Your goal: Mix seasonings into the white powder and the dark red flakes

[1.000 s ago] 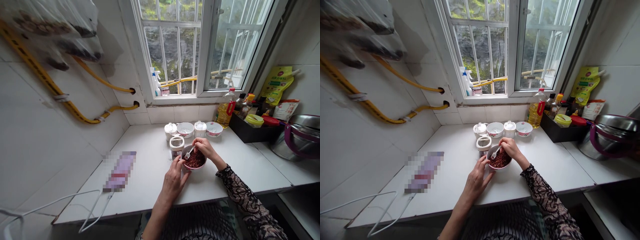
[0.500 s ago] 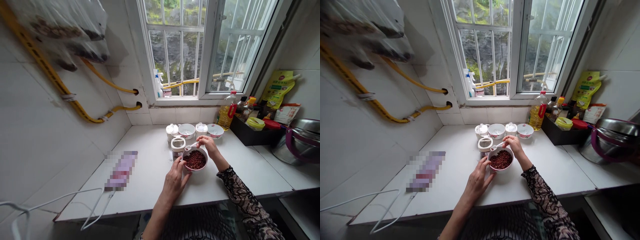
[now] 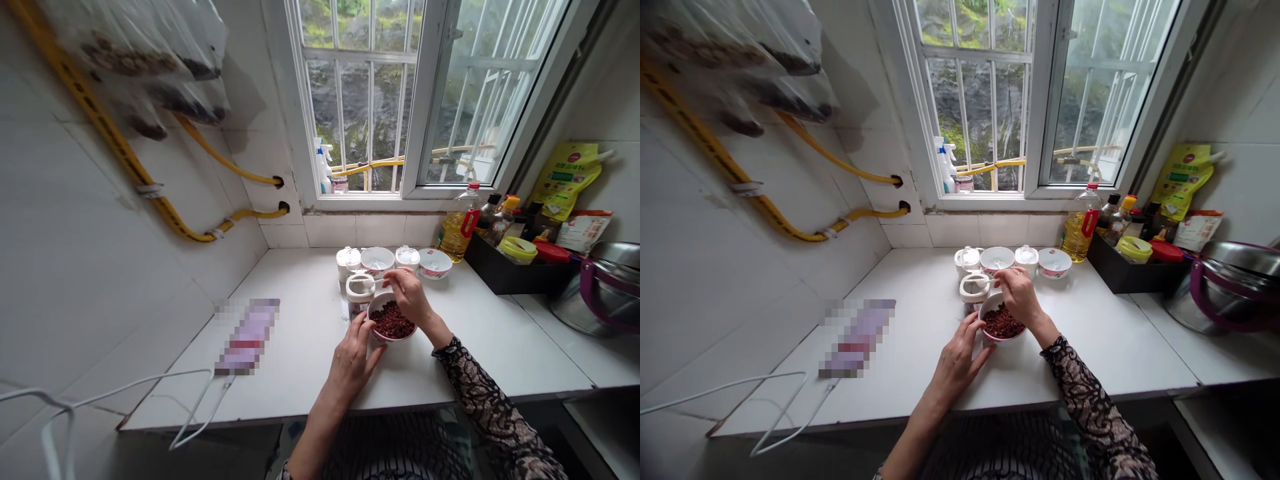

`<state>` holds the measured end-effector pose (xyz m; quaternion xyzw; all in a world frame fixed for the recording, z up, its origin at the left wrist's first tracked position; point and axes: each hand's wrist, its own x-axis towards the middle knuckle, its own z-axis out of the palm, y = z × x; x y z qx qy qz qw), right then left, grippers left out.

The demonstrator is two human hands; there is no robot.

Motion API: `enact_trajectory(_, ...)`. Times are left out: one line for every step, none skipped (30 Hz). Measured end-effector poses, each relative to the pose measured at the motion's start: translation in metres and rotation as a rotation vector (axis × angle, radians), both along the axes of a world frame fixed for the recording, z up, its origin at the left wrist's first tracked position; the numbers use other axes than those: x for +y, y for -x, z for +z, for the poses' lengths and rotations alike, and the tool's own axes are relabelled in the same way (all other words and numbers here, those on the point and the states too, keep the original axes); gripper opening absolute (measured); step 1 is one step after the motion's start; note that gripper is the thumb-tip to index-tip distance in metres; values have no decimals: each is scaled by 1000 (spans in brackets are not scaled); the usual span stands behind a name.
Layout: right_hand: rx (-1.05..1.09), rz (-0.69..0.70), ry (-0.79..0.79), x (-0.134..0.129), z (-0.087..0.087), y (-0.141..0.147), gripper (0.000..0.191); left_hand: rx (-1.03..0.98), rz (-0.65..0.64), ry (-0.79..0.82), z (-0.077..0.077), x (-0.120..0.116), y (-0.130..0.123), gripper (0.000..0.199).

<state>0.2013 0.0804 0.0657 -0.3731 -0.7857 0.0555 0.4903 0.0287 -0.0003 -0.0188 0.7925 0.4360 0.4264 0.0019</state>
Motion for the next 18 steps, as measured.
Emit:
enact_trajectory(51,-32,23,0,1,-5,19,2,3,4,0,0,0,46)
enact_trajectory(88,-56,54,0,2,-9,19,6,6,8,1,0,-1,46)
enact_trajectory(97,-66,95,0,2,-13,19,10,8,12,1,0,-1,47)
enact_trajectory(84,-69,136,1,2,-16,19,13,9,15,1,0,-1,47)
enact_trajectory(52,-60,178,1,0,-17,19,14,7,17,1,0,-1,47)
enact_trajectory(10,-43,218,2,-1,-17,19,13,3,19,1,0,-1,48)
enact_trajectory(-31,-23,251,2,-3,-16,19,10,-1,23,1,0,-1,48)
enact_trajectory(-65,0,281,2,-6,-14,19,7,-5,26,2,0,-1,48)
enact_trajectory(-84,24,314,2,-7,-11,19,4,-7,30,2,0,-1,48)
enact_trajectory(-80,46,355,2,-9,-9,19,3,-8,33,2,0,-1,47)
enact_trajectory(-53,61,409,2,-10,-7,19,2,-8,35,2,0,-1,47)
enact_trajectory(-7,72,473,2,-10,-6,18,3,-8,35,2,0,-1,46)
enact_trajectory(49,80,540,2,-10,-6,18,3,-9,36,2,0,-1,46)
enact_trajectory(108,81,601,2,-9,-6,18,3,-11,37,3,0,-1,46)
enact_trajectory(162,78,648,2,-9,-7,18,1,-14,37,3,0,-1,46)
enact_trajectory(205,71,679,3,-8,-9,18,-2,-17,37,3,0,-1,46)
enact_trajectory(235,61,694,3,-8,-10,18,-6,-19,36,3,-1,0,46)
enact_trajectory(250,48,698,4,-8,-11,18,-9,-19,34,3,-1,0,46)
